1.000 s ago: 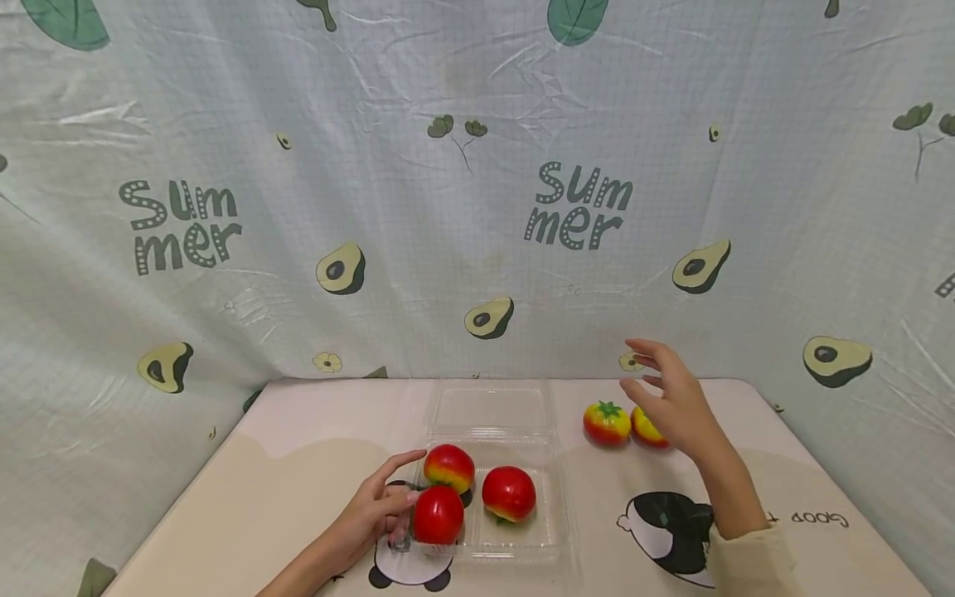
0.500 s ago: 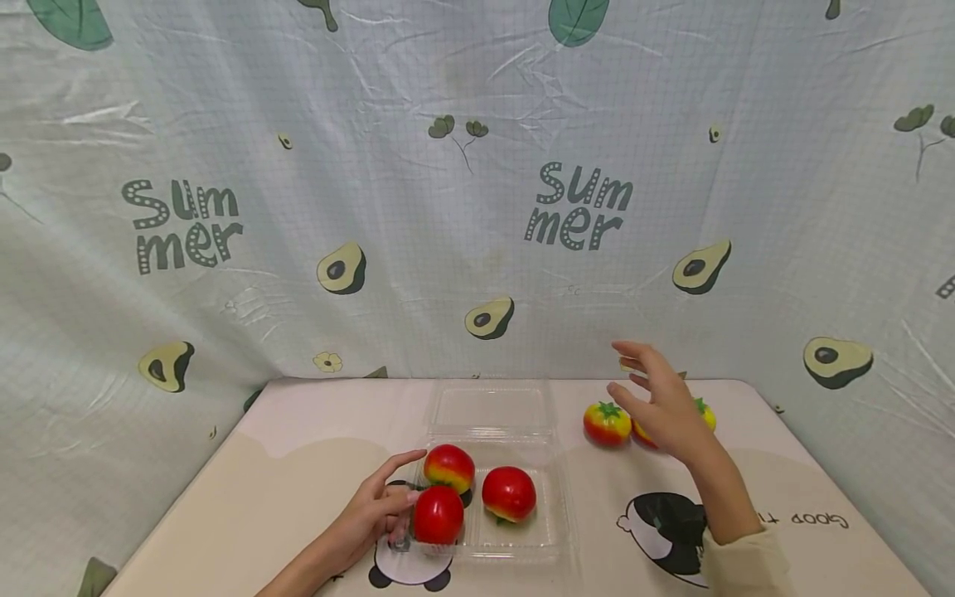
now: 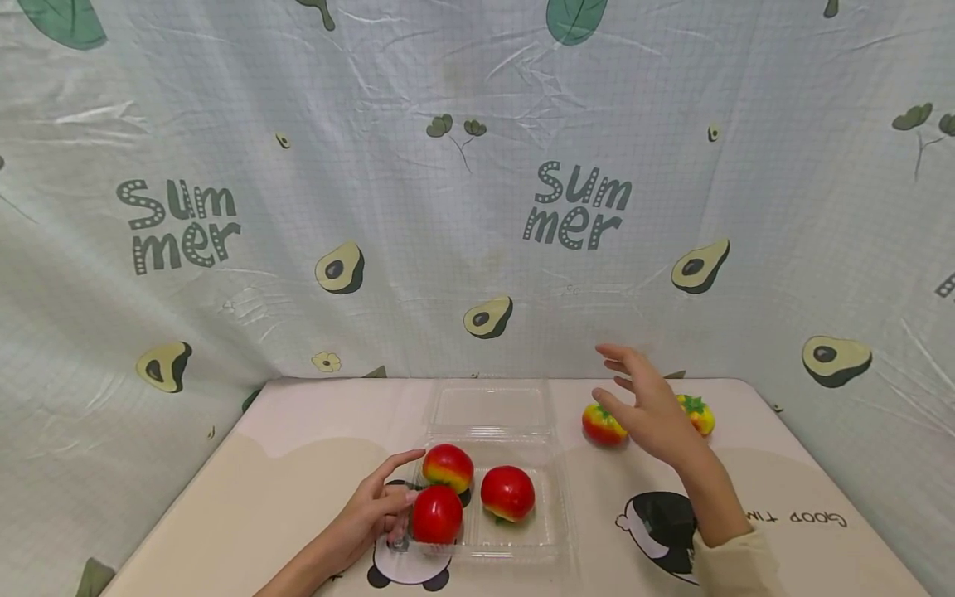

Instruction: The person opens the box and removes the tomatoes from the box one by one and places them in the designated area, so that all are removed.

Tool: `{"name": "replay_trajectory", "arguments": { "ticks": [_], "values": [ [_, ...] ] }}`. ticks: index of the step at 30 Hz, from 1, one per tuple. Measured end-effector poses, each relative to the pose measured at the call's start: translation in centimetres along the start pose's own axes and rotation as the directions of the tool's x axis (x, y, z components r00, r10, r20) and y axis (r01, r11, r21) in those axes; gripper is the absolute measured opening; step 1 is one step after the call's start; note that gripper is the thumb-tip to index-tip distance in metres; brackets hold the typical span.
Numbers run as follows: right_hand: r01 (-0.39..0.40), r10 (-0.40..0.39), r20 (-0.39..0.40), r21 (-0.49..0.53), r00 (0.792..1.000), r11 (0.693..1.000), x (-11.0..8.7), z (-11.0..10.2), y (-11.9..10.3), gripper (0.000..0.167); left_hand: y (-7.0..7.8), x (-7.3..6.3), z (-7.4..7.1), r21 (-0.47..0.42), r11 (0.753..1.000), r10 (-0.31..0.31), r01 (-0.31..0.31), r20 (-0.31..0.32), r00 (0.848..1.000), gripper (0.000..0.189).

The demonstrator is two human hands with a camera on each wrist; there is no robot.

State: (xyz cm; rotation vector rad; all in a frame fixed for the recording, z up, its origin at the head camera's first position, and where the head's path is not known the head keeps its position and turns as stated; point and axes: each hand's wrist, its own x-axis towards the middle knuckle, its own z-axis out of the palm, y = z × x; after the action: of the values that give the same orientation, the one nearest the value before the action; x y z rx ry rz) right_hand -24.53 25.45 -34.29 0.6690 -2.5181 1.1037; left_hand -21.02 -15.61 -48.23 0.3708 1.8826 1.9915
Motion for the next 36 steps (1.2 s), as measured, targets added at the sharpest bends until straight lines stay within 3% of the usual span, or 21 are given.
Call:
{"name": "replay_trajectory", "arguments": {
  "ticks": [9,19,29,36],
  "values": [
    [-0.009,0.01,0.043,-0.02,0.999,1.0,-0.1,0.6,-0.9,0.062,0.1,-0.1,0.1,-0.011,1.0,0.018,-0.018,0.008,1.0,0.066],
    [0.012,-0.016,0.1,0.041,0.995,0.999,0.4,2.3,-1.4,0.062,-0.1,-0.1,0.0,-0.011,1.0,0.012,-0.012,0.006,1.0,0.064],
    [0.088,-0.099,0.18,0.066,0.979,0.994,1.9,4.7,-2.3,0.06,-0.1,-0.1,-0.1,-0.014,1.0,0.02,-0.02,0.012,1.0,0.064],
    [0.097,-0.105,0.243,0.047,0.964,0.994,3.1,6.5,-3.4,0.06,-0.1,-0.1,0.0,-0.014,1.0,0.018,-0.018,0.013,1.0,0.065]
  ]
}}
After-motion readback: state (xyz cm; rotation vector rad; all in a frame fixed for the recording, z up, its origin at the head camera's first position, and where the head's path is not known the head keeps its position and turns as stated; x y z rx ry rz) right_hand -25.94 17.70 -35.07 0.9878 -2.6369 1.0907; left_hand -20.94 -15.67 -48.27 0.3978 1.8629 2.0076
